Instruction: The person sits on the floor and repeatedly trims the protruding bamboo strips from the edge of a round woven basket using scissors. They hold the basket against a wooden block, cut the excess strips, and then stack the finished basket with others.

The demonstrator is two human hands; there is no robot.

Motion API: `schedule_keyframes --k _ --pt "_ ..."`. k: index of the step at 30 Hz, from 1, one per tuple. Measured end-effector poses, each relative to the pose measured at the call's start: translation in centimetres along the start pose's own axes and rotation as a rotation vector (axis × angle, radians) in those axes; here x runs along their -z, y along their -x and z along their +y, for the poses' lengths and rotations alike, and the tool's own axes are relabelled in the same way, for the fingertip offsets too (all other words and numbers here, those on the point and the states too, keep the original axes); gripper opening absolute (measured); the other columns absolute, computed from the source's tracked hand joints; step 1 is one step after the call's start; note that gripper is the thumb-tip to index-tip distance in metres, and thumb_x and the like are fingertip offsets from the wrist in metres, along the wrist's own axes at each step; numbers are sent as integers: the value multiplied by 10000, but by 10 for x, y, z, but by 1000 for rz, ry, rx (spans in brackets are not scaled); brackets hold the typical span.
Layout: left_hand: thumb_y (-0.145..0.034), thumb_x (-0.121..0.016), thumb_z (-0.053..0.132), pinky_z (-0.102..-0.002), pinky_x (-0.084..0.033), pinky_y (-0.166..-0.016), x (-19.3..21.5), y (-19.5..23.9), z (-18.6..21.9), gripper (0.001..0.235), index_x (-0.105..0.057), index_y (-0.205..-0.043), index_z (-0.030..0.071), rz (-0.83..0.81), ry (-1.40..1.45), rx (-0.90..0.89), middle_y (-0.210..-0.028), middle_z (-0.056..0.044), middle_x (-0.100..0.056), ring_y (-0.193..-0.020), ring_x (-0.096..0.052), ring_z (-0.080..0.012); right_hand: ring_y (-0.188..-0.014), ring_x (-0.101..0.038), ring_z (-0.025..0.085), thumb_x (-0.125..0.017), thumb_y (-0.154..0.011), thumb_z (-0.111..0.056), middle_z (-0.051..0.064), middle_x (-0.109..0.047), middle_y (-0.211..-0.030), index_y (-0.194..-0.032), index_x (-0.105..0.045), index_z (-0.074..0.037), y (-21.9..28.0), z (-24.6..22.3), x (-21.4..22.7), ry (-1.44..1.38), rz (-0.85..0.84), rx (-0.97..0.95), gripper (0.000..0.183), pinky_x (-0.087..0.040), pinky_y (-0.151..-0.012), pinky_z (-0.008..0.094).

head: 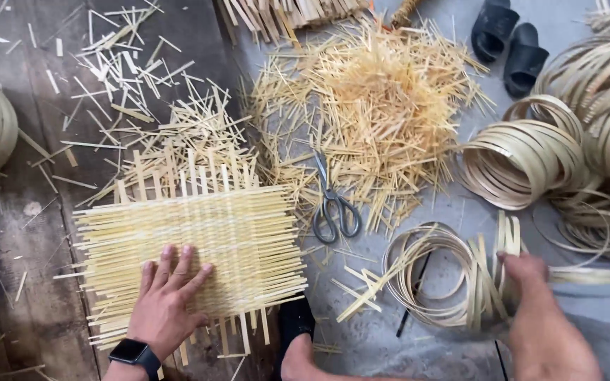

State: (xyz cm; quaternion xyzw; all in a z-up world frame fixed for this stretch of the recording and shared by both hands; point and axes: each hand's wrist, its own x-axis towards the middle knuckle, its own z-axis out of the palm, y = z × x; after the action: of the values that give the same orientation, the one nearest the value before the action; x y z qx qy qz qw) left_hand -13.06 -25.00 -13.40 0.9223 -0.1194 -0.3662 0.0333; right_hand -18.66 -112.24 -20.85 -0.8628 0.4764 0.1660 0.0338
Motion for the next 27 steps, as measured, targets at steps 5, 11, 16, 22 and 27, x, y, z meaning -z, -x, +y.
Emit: schedule_keyframes --k 5,11,16,22,27 --pt "-731 -841 548 -443 -3 -1292 -4 2 2 1021 -267 -1575 508 45 23 -1 -1720 45 -22 -1578 31 -239 -898 -736 281 -797 -861 -456 162 -791 -992 -1186 -790 -72 109 -55 87 -3 84 264 504 -556 -829 410" --pt "-712 -870 524 -445 -20 -1293 -3 6 0 1048 -287 -1581 483 87 27 -8 -1707 24 -55 -1587 0 -250 -750 -623 181 -764 -905 -414 128 -739 -790 -991 -768 -30 190 -71 45 -113 -148 465 394 -539 -706 366" --pt "-690 -886 522 -443 -21 -1301 -6 6 -2 1028 -295 -1529 474 121 72 -23 -1710 37 -63 -1595 0 -239 -789 -679 180 -761 -826 -350 81 -776 -839 -990 -779 -64 214 -80 28 -178 -379 540 330 -565 -714 361" --pt "-710 -884 502 -455 -19 -1300 -6 10 -4 1013 -295 -1534 479 121 85 -22 -1712 44 -57 -1592 9 -240 -982 -740 300 -692 -895 -309 70 -782 -1006 -1057 -818 -203 251 -111 61 649 -211 686 230 -575 -887 426" --pt "-707 -889 485 -458 -13 -1304 -8 10 -4 1016 -300 -1535 476 136 89 -23 -1712 34 -58 -1594 8 -235 -1091 -668 246 -681 -775 -167 2 -730 -984 -878 -791 -203 248 -89 60 809 21 966 154 -497 -970 482"
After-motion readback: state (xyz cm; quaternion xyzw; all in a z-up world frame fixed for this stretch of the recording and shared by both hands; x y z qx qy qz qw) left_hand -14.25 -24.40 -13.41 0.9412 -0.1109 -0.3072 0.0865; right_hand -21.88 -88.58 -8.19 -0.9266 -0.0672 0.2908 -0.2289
